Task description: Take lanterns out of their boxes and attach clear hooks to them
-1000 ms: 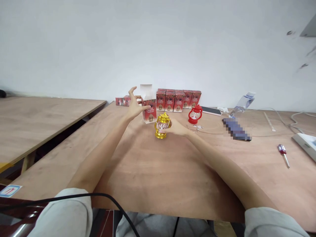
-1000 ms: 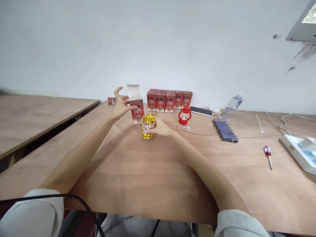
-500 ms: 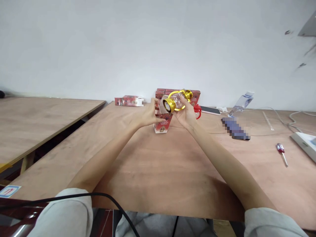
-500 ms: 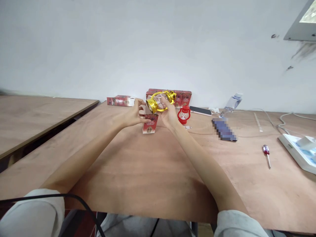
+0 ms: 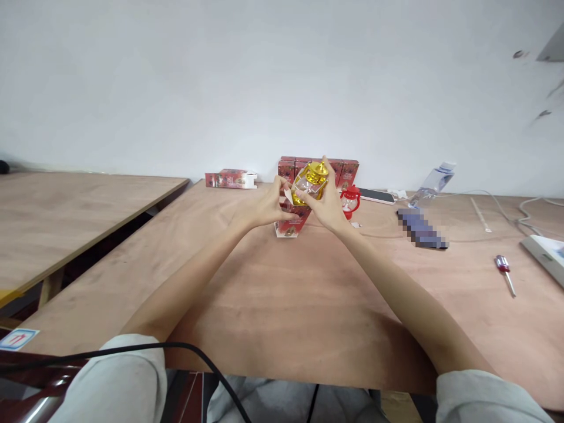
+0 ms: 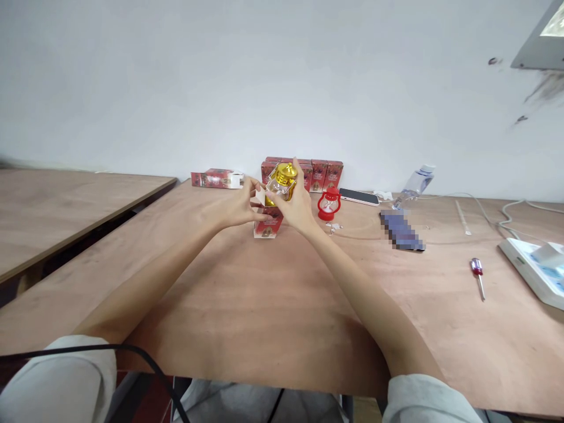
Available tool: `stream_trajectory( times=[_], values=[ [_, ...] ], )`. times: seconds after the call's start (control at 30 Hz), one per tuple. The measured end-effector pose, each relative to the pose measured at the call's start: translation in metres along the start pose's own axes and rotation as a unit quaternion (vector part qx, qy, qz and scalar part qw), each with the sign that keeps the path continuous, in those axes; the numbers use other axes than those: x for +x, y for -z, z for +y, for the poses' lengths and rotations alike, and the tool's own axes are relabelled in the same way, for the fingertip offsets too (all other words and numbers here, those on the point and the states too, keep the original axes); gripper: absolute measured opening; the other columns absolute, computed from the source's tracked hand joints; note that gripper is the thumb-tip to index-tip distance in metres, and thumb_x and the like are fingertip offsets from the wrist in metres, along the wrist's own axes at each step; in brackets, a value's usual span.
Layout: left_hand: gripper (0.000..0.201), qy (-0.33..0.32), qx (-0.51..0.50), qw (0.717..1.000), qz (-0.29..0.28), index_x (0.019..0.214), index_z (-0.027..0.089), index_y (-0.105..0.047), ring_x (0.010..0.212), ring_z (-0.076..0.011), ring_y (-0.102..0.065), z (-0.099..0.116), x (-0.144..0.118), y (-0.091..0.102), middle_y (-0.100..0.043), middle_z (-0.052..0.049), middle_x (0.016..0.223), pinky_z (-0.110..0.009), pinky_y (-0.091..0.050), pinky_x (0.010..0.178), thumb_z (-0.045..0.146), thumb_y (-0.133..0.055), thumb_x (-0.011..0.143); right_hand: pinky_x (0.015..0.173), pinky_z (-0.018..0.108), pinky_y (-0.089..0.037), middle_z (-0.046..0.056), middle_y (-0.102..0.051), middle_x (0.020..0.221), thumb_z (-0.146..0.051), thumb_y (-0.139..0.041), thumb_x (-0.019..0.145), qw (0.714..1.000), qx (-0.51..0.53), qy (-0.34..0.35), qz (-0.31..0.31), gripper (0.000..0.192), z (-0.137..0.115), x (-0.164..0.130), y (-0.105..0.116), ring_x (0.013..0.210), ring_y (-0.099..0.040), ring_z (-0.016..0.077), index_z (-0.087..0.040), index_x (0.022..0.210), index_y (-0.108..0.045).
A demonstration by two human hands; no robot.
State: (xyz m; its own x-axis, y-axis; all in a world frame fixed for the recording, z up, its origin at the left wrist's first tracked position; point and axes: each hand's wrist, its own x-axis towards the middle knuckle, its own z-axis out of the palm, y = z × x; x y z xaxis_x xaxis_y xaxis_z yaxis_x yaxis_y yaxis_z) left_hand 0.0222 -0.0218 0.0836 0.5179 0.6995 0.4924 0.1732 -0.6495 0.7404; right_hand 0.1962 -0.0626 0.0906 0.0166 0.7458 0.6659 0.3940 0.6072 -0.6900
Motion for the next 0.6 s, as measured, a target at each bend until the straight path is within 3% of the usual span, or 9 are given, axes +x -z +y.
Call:
stream_trajectory(
  times=[0.2,0.4,0.6],
  values=[
    [0.058,-0.023,-0.010,0.999,-0.046,0.094,0.023,-0.030,0.080,-0.0134,-0.061,-0.0046,0.0007,0.0012,-0.045,0.000,0.098,-0.031,-0.056,0.070,0.023,-0.076,0.059,0.093,0.047,-0.042,0.007,-0.051,0.125,-0.044,-0.067,0.072,0.996,-0.069,0.022,-0.045,0.071,-0.0074,-0.0010,0.0005,0.113,-0.052,0.0280,-0.029,0.130,-0.028],
    [0.056,-0.008,-0.010,0.999,-0.050,0.094,0.023,-0.028,0.081,-0.0136,-0.062,-0.0014,0.0006,0.0008,-0.042,-0.002,0.105,-0.032,-0.055,0.069,0.025,-0.075,0.062,0.090,0.048,-0.042,0.008,-0.056,0.112,-0.042,-0.072,0.064,0.995,-0.100,0.024,-0.015,0.064,-0.0087,0.0053,0.0011,0.105,-0.054,0.0282,-0.024,0.115,-0.038],
    [0.054,-0.018,-0.001,0.998,-0.052,0.094,0.023,-0.032,0.088,-0.0150,-0.060,-0.0033,0.0004,0.0014,-0.047,-0.001,0.102,-0.032,-0.054,0.076,0.025,-0.075,0.061,0.082,0.048,-0.045,0.006,-0.057,0.101,-0.041,-0.074,0.060,0.992,-0.123,-0.010,0.008,0.063,-0.0076,0.0049,0.0005,0.093,-0.056,0.0270,-0.023,0.108,-0.039]
  ],
)
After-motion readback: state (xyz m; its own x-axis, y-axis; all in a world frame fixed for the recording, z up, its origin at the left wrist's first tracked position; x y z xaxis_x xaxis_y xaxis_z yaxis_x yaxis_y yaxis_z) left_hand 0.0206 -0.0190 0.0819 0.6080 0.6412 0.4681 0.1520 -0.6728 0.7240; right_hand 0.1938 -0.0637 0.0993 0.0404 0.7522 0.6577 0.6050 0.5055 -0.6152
